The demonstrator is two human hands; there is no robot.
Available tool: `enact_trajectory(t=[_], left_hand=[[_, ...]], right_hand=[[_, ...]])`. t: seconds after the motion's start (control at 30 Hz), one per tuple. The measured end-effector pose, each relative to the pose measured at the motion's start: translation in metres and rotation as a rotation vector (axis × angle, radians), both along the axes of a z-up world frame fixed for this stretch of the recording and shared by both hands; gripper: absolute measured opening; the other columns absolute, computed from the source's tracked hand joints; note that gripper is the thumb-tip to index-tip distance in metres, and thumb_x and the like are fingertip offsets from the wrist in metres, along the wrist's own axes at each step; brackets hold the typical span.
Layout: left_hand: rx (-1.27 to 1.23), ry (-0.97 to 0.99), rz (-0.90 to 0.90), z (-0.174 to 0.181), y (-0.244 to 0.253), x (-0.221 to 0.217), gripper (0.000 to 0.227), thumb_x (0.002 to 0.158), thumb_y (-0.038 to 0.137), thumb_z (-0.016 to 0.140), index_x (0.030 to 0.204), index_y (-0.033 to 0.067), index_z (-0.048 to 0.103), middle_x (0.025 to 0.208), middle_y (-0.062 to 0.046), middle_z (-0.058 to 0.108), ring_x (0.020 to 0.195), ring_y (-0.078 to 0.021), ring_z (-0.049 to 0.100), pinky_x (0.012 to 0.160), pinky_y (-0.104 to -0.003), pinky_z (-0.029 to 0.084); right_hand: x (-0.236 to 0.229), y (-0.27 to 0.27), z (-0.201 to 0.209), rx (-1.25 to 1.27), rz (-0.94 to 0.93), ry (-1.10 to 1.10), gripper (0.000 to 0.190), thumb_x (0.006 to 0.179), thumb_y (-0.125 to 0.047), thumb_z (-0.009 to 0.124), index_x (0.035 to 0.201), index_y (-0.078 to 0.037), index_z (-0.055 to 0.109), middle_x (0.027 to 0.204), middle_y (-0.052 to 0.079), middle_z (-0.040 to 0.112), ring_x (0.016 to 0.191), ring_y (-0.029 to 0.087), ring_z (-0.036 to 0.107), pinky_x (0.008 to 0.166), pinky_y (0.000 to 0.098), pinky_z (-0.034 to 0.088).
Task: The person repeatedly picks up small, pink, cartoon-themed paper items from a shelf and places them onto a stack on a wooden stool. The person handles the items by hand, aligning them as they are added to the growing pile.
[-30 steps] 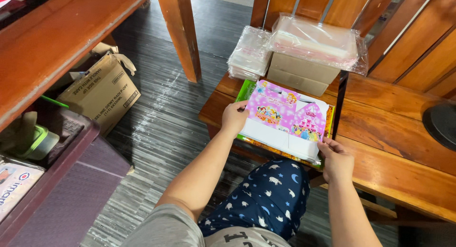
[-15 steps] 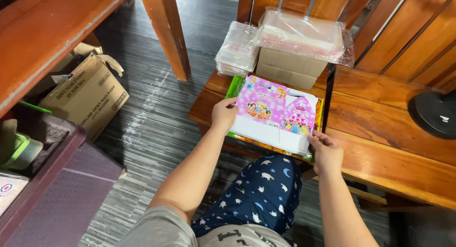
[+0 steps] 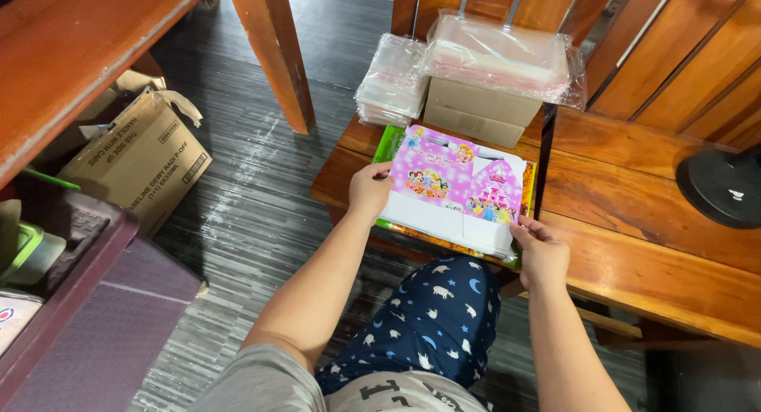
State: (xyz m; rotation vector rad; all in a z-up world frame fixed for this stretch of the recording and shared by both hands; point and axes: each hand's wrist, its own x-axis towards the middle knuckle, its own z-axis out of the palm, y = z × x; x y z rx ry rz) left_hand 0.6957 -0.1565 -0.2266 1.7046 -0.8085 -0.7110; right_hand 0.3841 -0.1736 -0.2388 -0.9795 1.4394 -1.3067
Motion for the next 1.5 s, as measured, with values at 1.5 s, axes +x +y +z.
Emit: enact_trajectory(t=[1.5], left_hand=[[0.187, 0.032, -0.103, 0.045, 0.015, -0.002, 0.041, 0.093, 0.015, 0.060, 0.132, 0.0209, 0.071, 0.135, -0.003, 0.068, 0.105, -0.0225, 0.069, 0.074, -0.034, 0.054]], right_hand=[[-0.013, -0.008, -0.006, 0.078, 0.069, 0.149, 0.019, 0.094, -0.008, 0.079, 0.112, -0.011, 0.074, 0.108, 0.003, 0.074, 0.094, 0.011, 0.069, 0.082, 0.0241, 0.060]])
